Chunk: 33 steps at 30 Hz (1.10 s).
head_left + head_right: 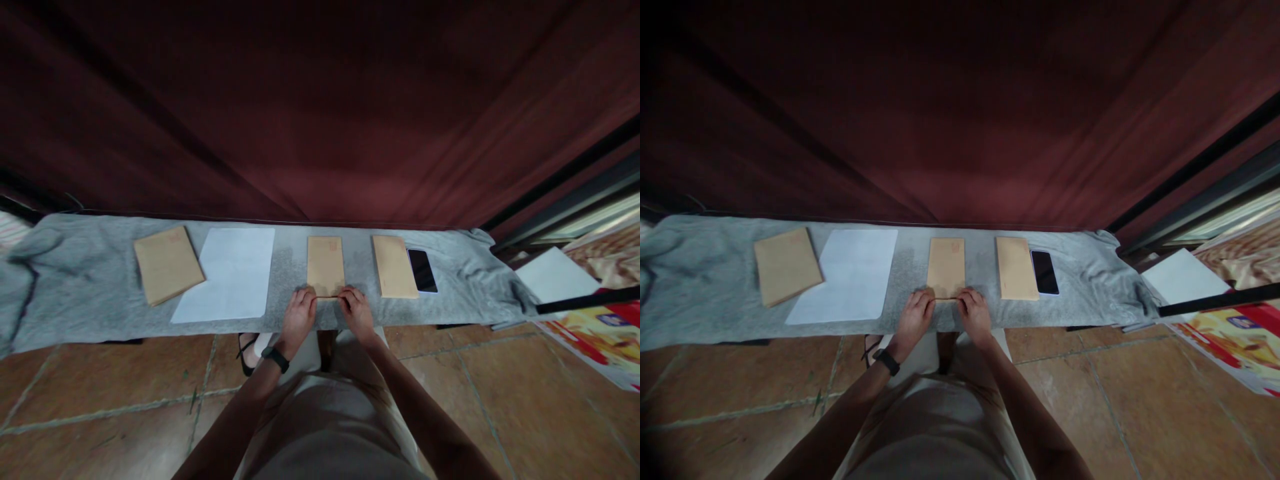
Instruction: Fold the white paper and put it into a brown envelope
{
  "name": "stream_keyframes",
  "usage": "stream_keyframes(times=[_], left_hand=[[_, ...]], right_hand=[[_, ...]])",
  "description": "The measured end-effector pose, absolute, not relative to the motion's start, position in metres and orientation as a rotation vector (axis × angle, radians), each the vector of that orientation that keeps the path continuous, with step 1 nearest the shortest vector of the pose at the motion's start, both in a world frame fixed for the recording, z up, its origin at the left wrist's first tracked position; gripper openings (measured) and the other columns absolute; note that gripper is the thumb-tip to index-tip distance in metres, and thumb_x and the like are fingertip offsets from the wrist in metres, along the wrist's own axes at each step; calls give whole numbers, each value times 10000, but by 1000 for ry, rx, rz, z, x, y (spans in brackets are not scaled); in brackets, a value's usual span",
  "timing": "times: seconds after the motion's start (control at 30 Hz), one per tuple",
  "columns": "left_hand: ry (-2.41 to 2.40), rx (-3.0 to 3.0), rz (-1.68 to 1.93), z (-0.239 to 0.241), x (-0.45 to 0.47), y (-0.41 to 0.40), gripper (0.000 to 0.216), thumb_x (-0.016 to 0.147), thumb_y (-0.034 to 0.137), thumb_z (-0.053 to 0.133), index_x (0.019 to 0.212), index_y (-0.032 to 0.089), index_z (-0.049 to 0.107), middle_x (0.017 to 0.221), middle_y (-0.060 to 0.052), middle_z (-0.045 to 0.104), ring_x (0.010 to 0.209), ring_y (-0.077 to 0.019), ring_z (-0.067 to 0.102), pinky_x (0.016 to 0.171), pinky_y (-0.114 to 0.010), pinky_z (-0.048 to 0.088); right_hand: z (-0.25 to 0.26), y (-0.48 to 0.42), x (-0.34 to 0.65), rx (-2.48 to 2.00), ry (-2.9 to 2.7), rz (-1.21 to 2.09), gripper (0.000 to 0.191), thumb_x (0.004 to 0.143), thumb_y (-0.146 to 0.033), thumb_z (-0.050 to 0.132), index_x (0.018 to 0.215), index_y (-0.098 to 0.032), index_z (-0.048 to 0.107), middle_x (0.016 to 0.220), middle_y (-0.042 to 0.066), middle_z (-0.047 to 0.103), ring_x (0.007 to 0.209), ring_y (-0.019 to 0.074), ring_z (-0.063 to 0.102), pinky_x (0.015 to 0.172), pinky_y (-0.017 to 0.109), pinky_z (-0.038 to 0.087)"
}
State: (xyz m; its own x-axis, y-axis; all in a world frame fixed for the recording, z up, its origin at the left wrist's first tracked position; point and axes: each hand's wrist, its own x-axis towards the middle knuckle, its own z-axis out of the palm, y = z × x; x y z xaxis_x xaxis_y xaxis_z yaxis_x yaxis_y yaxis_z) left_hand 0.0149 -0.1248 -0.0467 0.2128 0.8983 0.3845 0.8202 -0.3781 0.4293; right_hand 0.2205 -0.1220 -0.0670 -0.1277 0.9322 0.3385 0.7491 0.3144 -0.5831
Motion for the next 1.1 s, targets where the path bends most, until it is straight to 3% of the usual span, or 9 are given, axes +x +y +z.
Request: stream_keyframes(times=[0.5, 0.83, 0.93, 1.1], left_hand=[[1739, 2234, 938, -48, 19, -120, 118, 983, 187, 510, 921, 221, 604, 997, -77, 634, 977, -251, 585, 908, -402, 517], [1760, 2220, 962, -47, 20, -120, 125, 987, 205, 504, 994, 224, 627, 1016, -76, 647, 998, -249, 598, 922, -420, 537], [1777, 2272, 916, -46, 22, -125, 197, 994, 179, 479, 1100, 212, 641, 1109, -101, 670, 1069, -263, 619, 961, -450, 535], [1582, 2480, 780, -49, 34, -143, 365, 1006, 146, 424, 1322, 184, 603, 1442, -130, 599, 1392, -270, 517, 1160, -482, 445]], right_hand=[[-62, -120, 214, -1564, -1874, 304, 113, 996, -241, 547, 995, -228, 659, 1135, 82, 677, 1105, 233, 603, 947, 379, 460], [-59, -120, 213, -1587, -1864, 309, 131, 984, -213, 529, 1002, -226, 657, 1093, 80, 675, 1075, 236, 603, 941, 369, 457], [-58, -120, 213, -1566, -1858, 310, 159, 985, -198, 510, 1021, -224, 662, 1086, 81, 676, 1073, 235, 603, 938, 365, 461], [-59, -121, 212, -1550, -1845, 325, 188, 998, -197, 490, 1033, -225, 672, 1103, 88, 683, 1078, 236, 609, 960, 379, 470]])
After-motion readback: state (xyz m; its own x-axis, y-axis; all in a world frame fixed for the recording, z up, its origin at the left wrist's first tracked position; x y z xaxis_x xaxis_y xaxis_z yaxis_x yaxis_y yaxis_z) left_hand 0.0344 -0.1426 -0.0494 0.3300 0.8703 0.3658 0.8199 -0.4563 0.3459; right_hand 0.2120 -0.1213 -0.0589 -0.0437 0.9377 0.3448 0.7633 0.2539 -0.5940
